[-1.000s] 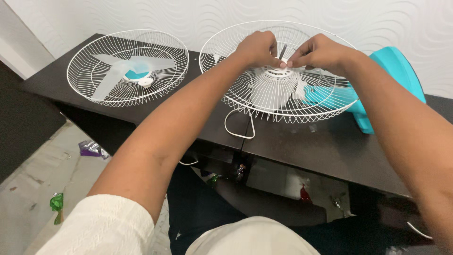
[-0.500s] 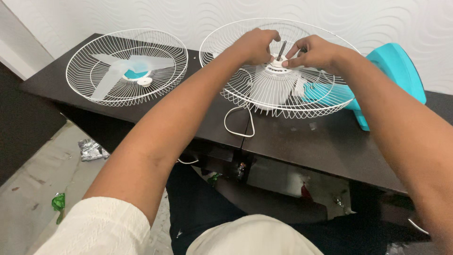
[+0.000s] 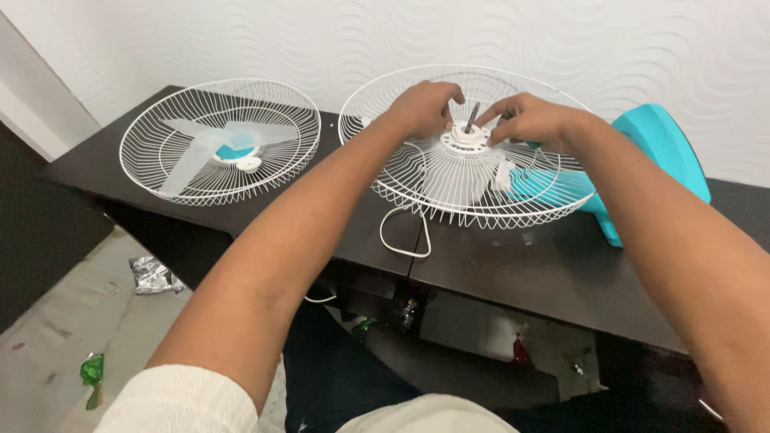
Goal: The person assembles a small tabletop fan by attaching the rear grille, inserting the fan blade, securing it with a plastic nut, and then attaching the front grille. The assembly is performed on a dark table against a white textured wall.
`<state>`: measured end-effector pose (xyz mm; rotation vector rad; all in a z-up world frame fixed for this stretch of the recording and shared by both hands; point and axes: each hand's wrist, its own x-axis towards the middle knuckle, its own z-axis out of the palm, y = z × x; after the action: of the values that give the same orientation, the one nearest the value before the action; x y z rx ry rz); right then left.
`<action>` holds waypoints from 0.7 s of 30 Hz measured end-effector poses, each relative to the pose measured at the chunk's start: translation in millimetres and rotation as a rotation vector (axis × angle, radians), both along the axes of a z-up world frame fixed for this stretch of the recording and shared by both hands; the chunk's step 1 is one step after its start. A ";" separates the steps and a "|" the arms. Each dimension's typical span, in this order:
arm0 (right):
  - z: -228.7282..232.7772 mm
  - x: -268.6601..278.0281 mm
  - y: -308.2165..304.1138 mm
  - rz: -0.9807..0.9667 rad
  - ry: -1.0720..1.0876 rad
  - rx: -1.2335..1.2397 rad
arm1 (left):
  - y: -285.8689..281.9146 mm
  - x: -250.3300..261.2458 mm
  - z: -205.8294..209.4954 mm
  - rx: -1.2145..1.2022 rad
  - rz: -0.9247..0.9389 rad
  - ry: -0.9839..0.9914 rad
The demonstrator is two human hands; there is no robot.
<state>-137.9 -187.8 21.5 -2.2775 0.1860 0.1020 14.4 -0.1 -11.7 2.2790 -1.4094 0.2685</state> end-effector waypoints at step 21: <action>11.5 -5.9 9.4 -0.046 0.075 0.056 | 13.1 -42.2 31.8 0.142 0.166 0.126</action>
<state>-143.8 -178.4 33.0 -2.2136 0.2712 0.1667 -27.8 13.1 20.1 2.4860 -1.2134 0.0761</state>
